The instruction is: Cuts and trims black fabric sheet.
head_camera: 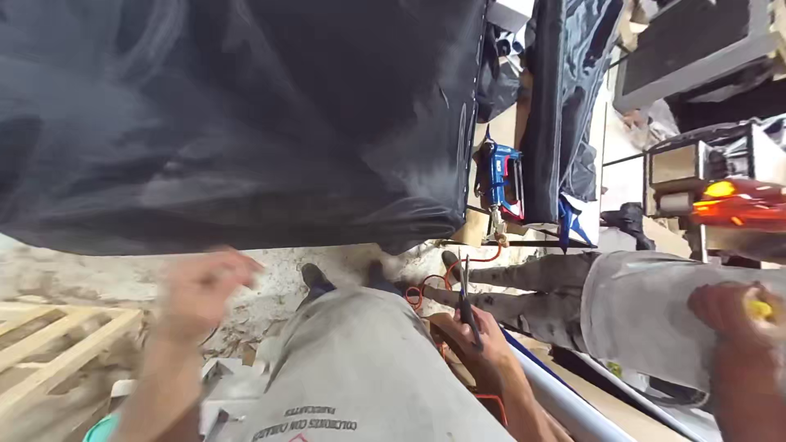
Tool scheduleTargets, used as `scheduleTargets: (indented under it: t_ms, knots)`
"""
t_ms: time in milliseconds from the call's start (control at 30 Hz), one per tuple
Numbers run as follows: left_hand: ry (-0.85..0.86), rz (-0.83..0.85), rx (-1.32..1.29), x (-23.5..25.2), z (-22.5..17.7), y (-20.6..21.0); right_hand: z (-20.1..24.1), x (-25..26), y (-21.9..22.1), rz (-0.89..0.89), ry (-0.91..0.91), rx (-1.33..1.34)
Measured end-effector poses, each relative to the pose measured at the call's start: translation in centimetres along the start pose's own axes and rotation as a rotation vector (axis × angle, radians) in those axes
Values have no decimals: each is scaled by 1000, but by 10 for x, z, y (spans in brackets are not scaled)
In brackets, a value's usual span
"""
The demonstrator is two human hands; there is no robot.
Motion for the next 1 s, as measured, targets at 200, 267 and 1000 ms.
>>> scheduleTargets:
  t_ms: [200, 267, 1000]
  knots:
    - [-698, 133, -775, -39, 165, 251, -44, 21, -77, 414, 48, -129]
    - [-854, -59, -884, -26, 199, 304, -56, 36, -102, 534, 41, -240]
    - [-452, -222, -840, -129, 61, 286, 8, 149, -139, 1046, -268, -396]
Point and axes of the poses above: each hand's wrist, its own x-axis towards the middle knuckle, its own y-axis out of the palm, z = x × y, the point moved 8 cm from there along x, towards the middle knuckle, and after that the axes turned 12 degrees about -x, right-handed, at the moved point
